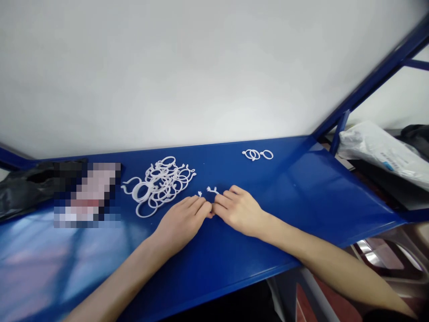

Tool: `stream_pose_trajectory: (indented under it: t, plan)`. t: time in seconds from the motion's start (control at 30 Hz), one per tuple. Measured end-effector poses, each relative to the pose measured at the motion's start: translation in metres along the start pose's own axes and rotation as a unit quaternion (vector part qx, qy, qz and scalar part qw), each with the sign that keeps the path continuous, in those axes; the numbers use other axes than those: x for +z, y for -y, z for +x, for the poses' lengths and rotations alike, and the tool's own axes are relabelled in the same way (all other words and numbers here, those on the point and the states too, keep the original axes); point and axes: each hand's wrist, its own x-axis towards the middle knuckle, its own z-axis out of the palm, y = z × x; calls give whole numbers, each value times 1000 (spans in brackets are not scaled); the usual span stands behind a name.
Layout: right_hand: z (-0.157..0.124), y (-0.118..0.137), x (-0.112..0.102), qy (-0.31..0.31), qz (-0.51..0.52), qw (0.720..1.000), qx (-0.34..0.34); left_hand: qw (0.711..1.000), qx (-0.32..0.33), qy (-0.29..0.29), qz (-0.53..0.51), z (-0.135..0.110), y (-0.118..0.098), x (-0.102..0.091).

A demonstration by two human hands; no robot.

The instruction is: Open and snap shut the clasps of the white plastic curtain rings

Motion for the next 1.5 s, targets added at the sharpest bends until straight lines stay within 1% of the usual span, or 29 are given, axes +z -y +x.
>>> stream_pose_trajectory:
  t: [0.07,0.1,0.17,0.2,0.23,0.27,0.33,0.4,0.43,0.5,0.57,0.63,0.73,0.8,0.87,0.9,0.97,1.07,1.17,1.3,1.4,1.5]
  plan:
    - [1,1,3,-10,13,1000,20,1000,-12,-9,8,1,0,1]
    - [1,-1,4,-20,32,999,18,1000,-15,-17,0,1,2,1]
    - [3,-10,5,-53,81,995,9,999,-23,-40,-15,-1,10,-1]
    - [4,-18,5,-76,102,992,20,998,-34,-55,-15,-2,16,-3]
    - [3,-27,5,-98,116,987,50,997,-46,-68,-5,-4,24,-5]
    - [1,-39,5,-117,120,981,96,995,-61,-79,8,-7,32,-8]
    - [-9,-67,5,-142,98,956,236,991,-100,-85,22,-12,49,-13]
    - [-25,-97,8,-130,27,923,361,982,-154,-98,57,-17,65,-17]
    - [-35,-112,10,-107,-7,909,403,977,-175,-102,71,-19,71,-19]
    - [-52,-134,14,-28,-43,888,457,968,-207,-112,93,-23,81,-21]
    - [-64,-146,17,22,-55,871,487,961,-227,-118,102,-26,88,-21]
    - [-68,-149,18,37,-57,864,499,959,-235,-119,100,-28,91,-18]
    - [-64,-146,16,27,-60,856,512,961,-232,-115,94,-29,91,-12]
    - [-59,-143,15,15,-65,849,525,963,-231,-108,92,-29,89,-9]
    - [-54,-139,16,-15,-63,849,524,963,-230,-107,90,-27,86,-9]
    - [-52,-137,17,-33,-57,854,517,963,-228,-110,90,-26,84,-10]
    - [-48,-135,20,-60,-35,871,486,965,-221,-116,88,-25,81,-12]
    - [-45,-133,26,-55,-1,895,444,965,-218,-120,82,-22,76,-14]
    - [-47,-135,30,-43,13,900,433,969,-208,-113,71,-21,73,-14]
    - [-50,-138,32,-47,28,909,414,974,-198,-94,58,-20,71,-13]
    - [-51,-138,32,-47,34,918,393,976,-193,-83,52,-20,70,-12]
    - [-49,-137,29,-33,23,921,387,978,-186,-81,45,-20,70,-11]
